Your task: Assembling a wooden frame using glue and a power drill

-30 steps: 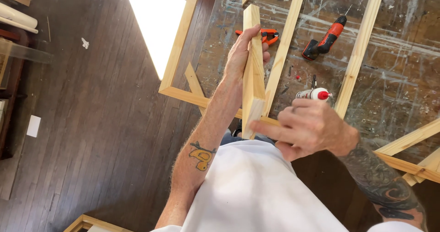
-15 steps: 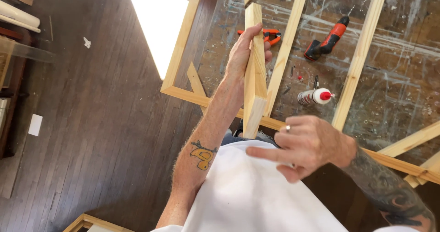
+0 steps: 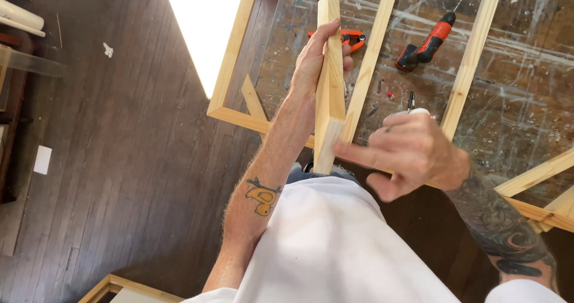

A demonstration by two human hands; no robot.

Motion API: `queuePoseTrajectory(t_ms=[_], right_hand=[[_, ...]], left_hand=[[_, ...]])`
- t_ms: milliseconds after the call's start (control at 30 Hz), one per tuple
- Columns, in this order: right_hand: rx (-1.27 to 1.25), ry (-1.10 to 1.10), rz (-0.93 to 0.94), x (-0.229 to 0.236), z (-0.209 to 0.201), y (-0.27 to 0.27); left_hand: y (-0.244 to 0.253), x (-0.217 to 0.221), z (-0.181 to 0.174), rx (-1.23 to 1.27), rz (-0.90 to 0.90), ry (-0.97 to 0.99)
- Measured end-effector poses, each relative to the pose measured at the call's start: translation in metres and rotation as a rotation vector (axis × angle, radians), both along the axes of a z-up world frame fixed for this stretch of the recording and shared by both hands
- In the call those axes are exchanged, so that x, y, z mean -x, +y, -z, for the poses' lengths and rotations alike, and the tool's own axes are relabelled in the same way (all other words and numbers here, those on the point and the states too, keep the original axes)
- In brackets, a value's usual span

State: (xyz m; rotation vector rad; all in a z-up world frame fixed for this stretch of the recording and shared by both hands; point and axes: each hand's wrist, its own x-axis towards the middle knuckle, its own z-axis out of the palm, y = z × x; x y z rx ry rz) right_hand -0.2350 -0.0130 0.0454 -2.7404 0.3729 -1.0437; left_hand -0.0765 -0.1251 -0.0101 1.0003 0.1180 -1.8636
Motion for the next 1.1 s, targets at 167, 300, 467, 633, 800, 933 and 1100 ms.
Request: queuePoseTrajectory(t_ms=[167, 300, 467, 633, 800, 933, 1100], right_hand=[[-0.016, 0.019, -0.093, -0.003, 0.006, 0.017], [-0.034, 0.012, 0.041, 0.002, 0.004, -0.003], [0.026, 0.124, -0.136, -0.011, -0.011, 0.020], [-0.033, 0.096, 0.085, -0.003, -0.002, 0.005], [-0.026, 0.226, -0.194, -0.010, -0.022, 0.013], [-0.027, 0.126, 0.047, -0.001, -0.011, -0.001], [0.053, 0.193, -0.203, -0.006, -0.003, 0.020]], left_hand=[[-0.001, -0.004, -0.009, -0.052, -0.010, -0.041], [-0.001, -0.002, -0.006, -0.014, 0.075, -0.091], [-0.003, -0.003, -0.005, -0.001, -0.039, -0.022], [0.001, -0.003, -0.013, 0.005, -0.002, -0.121], [-0.006, -0.003, -0.004, -0.014, -0.028, -0.097], [-0.006, -0.003, -0.006, 0.008, -0.018, -0.094], [-0.009, -0.004, -0.006, -0.054, -0.050, -0.071]])
